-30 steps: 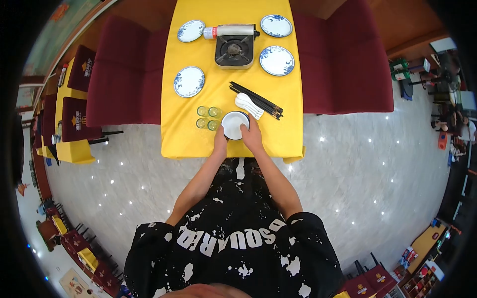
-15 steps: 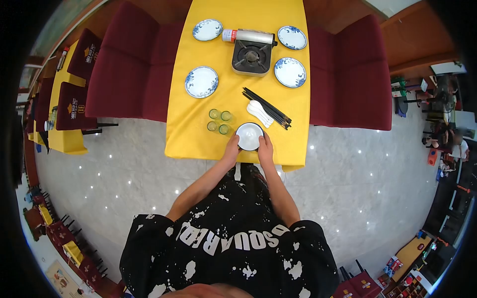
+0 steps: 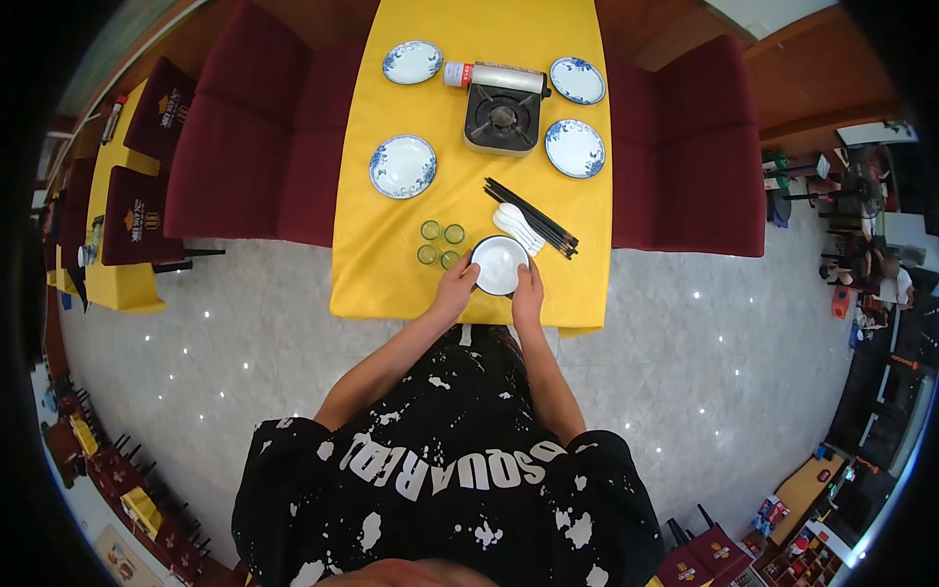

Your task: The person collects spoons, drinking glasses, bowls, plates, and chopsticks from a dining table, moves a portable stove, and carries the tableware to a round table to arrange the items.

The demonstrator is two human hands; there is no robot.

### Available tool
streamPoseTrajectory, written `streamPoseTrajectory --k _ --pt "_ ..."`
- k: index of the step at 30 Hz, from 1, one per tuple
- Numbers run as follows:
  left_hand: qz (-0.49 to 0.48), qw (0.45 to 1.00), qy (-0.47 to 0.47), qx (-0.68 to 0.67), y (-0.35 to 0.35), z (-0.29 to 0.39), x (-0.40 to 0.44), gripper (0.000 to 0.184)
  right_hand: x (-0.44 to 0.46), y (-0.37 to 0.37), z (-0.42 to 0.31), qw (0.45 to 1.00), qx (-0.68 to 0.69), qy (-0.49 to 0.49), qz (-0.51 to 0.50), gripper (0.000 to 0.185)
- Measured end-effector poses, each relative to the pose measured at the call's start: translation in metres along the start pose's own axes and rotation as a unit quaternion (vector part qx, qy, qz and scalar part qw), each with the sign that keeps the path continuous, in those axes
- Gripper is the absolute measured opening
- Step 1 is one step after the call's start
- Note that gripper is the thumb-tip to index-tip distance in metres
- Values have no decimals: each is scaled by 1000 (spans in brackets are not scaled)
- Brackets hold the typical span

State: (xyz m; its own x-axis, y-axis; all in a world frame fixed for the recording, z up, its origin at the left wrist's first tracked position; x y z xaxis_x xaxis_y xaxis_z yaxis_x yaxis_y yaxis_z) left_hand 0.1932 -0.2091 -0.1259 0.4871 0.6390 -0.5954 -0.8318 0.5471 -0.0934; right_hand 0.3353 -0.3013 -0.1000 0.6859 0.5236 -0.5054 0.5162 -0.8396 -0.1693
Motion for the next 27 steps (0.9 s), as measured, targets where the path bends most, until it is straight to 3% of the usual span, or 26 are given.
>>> streamPoseTrajectory --k 3,10,13,17,20,21,22,25,27 --pt "59 985 -87 136 2 6 4 55 12 8 14 999 -37 31 14 48" --pt "38 982 -110 152 -5 -16 22 61 31 25 36 987 -126 99 15 53" --pt "-21 985 -114 130 -8 -16 22 65 27 21 42 996 -72 47 23 51" --pt "-123 977 -39 167 9 -41 -5 71 34 22 44 990 -132 47 10 54" --pt "-207 964 -4 167 43 -70 -20 63 19 20 26 985 -165 -43 31 56" --pt "-210 974 35 81 55 -73 -28 58 17 23 18 985 -163 -24 51 55" --pt "-208 975 73 -6 67 -70 -36 53 23 34 14 978 -198 13 63 53" --pt "-136 983 111 51 130 -57 -33 42 37 60 -8 952 -252 129 112 42" --pt "2 995 94 41 184 -55 -15 36 25 40 -62 933 -279 183 135 36"
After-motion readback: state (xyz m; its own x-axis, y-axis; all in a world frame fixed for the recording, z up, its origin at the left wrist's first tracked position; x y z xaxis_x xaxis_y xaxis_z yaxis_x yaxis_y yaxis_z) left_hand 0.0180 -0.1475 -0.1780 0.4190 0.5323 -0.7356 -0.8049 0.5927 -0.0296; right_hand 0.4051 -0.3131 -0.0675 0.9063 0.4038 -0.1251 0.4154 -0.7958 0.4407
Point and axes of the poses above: each hand's wrist, its own x-axis towards the middle knuckle, its own y-axis out of the back of the hand, z = x × y, the point moved 9 cm from there along x, towards the middle knuckle, and after that the axes turned 5 degrees about x, right-handed, at the moved point
